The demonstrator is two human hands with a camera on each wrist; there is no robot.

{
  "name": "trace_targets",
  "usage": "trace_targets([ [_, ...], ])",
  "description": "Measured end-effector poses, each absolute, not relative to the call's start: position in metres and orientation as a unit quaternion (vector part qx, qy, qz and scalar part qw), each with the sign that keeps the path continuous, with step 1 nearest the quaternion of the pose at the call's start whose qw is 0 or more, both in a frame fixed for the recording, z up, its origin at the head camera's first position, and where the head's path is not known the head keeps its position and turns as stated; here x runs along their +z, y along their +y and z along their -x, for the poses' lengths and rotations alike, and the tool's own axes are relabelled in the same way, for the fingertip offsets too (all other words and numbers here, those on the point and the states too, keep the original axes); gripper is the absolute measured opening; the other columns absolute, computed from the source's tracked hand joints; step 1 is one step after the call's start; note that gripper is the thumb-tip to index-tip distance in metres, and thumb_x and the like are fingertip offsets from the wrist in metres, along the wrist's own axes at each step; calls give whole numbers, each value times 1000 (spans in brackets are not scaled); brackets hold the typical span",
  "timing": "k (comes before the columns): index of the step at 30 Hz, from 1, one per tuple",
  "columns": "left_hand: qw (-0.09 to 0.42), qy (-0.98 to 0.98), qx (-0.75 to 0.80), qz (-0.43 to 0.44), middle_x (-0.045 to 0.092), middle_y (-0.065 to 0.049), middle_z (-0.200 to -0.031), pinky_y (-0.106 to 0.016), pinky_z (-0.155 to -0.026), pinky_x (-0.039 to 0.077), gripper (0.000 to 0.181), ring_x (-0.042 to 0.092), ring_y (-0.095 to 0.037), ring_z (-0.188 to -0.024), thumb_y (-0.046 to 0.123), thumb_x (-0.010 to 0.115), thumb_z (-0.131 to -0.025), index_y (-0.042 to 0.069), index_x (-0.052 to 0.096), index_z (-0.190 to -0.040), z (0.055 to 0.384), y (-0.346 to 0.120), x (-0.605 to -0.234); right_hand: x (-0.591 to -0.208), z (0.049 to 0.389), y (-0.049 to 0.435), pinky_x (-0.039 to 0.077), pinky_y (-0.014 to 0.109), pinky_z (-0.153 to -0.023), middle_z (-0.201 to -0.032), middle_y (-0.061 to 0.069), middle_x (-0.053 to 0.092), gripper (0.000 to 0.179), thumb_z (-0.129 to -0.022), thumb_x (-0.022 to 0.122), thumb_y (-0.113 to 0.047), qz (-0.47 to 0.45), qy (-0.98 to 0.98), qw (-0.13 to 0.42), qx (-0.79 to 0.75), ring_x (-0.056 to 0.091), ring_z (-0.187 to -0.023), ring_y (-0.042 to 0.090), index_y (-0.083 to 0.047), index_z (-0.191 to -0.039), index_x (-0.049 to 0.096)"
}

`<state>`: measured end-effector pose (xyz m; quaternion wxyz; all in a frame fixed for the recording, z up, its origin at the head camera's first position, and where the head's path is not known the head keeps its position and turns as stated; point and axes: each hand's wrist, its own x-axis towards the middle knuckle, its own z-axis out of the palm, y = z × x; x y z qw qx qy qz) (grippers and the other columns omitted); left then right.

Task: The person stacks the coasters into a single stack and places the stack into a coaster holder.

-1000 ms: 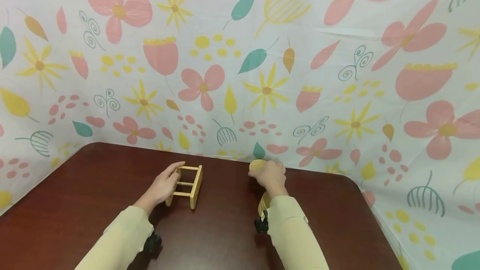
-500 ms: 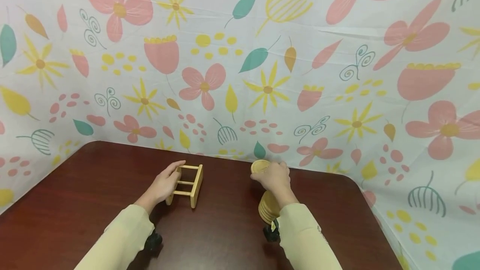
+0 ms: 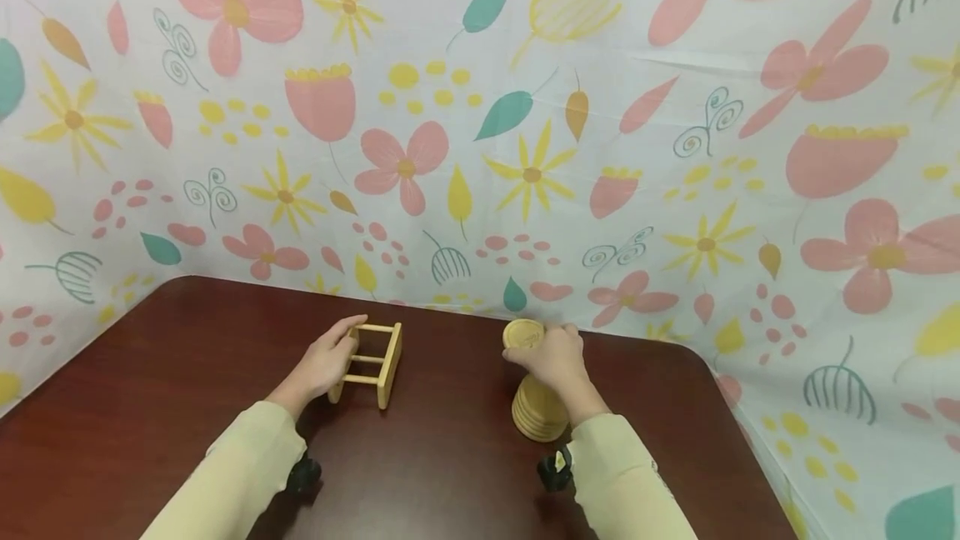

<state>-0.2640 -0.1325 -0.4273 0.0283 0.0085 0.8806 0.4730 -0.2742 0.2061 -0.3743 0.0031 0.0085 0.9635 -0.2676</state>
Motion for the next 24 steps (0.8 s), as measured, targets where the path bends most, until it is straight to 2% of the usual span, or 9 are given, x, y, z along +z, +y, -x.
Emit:
trace_targets([
  [3,20,881,473,-10,35,-5,-140,-41,-81,34,41,48,-26,-93,26,26,-96,32,33,-137,267,-132,-426,-371,274,209,41,44,-80,-116,27,43,89,-67,69,-51,1,964,-13,-266,39,-104,37,5,-130,41],
  [6,27,880,474,-10,38,-5,-137,-39,-79,33,41,44,-25,-67,27,26,-97,34,32,-137,267,-133,-426,-369,271,210,40,45,-82,-117,27,42,89,-66,70,-50,2,963,-14,-269,39,-105,37,5,-130,41],
  [16,37,878,477,-7,39,-4,-135,-38,-75,35,41,34,-20,-52,28,25,-97,36,31,-137,264,-131,-431,-370,259,217,39,48,-84,-120,27,41,87,-66,71,-50,14,961,-13,-277,38,-108,37,2,-130,43],
  [17,39,878,476,-7,40,-4,-135,-37,-74,36,41,34,-20,-52,29,24,-97,36,31,-137,264,-131,-431,-370,258,219,40,48,-84,-121,27,40,89,-66,71,-51,14,960,-10,-278,38,-109,37,2,-131,41],
  [19,36,880,473,-8,40,-4,-136,-37,-74,35,41,43,-19,-63,28,24,-97,36,31,-137,265,-131,-431,-371,257,221,39,49,-85,-124,28,37,91,-66,70,-52,16,960,-7,-279,37,-111,38,2,-132,40],
  [21,34,880,473,-9,39,-4,-137,-38,-75,35,41,46,-26,-69,29,24,-97,35,31,-137,265,-132,-430,-373,257,222,39,49,-87,-127,28,35,94,-66,70,-53,19,960,-6,-279,36,-113,39,4,-133,37],
  [23,29,881,472,-11,36,-3,-140,-39,-77,35,41,48,-27,-85,29,24,-97,34,31,-137,265,-132,-430,-375,255,222,37,50,-90,-128,29,33,96,-66,70,-53,21,960,-8,-279,35,-114,40,6,-133,36],
  [24,28,882,471,-12,34,-3,-141,-39,-78,34,41,48,-29,-87,28,24,-97,34,31,-137,265,-133,-430,-376,255,222,36,51,-91,-128,30,33,96,-66,70,-53,23,960,-11,-280,35,-115,40,7,-133,36],
])
